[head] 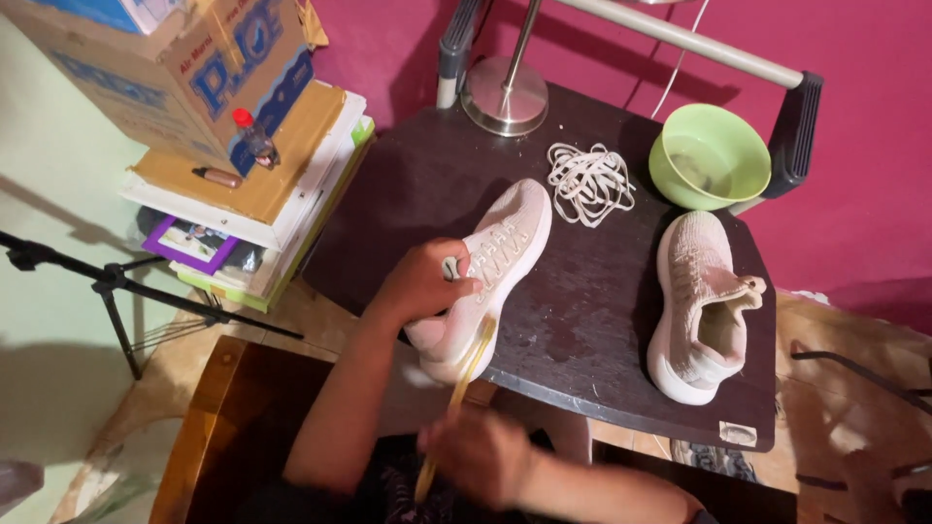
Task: Applying a liquid adhesive or cleaning agent to the sole of a white sneaker using a small brush at a repair bench.
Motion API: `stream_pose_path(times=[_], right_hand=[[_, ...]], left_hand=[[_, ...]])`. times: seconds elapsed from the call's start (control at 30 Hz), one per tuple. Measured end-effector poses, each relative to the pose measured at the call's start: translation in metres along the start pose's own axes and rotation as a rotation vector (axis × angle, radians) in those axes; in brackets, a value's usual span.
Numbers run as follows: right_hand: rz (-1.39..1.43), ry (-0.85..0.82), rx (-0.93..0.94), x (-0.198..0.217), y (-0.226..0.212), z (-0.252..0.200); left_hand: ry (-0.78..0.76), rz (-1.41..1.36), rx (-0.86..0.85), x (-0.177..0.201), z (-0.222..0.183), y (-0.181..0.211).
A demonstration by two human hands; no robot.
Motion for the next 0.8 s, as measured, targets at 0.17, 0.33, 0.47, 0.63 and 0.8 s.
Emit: stream_pose_path(times=[0.17,0.33,0.47,0.63,0.8], right_hand=[[0.185,-0.198,-0.207,-0.041,0.010,-0.015],[-0.833,-0.390,0.330,-0.028,-0.008,-0.010],[-0.212,-0.005,-0.084,0.010,0.016,0.018],[0.193,0.061,-0.093,0.043,0.039,0.033],[-0.276,0.062,0.157,0.049,0.031,0.026]], left_hand=[[0.002,0.013,-0.010,0.000,-0.001,0.001],[-0.006,0.005,-0.015,0.000,0.000,0.002],[0.081,0.027,-0.061,-0.010,0.011,0.000],[0.172,0.016,-0.154,-0.010,0.041,-0.014],[0.134,0.017,-0.061,-0.005,0.044,-0.005]])
Point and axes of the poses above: each hand's wrist, its own z-axis towards the middle knuckle, its own x-axis out of the back of the hand, y = z × x, the point moved 1 cm from there along z, towards the middle knuckle, and after that the axes turned 13 degrees about -y, right-handed, at the moved point
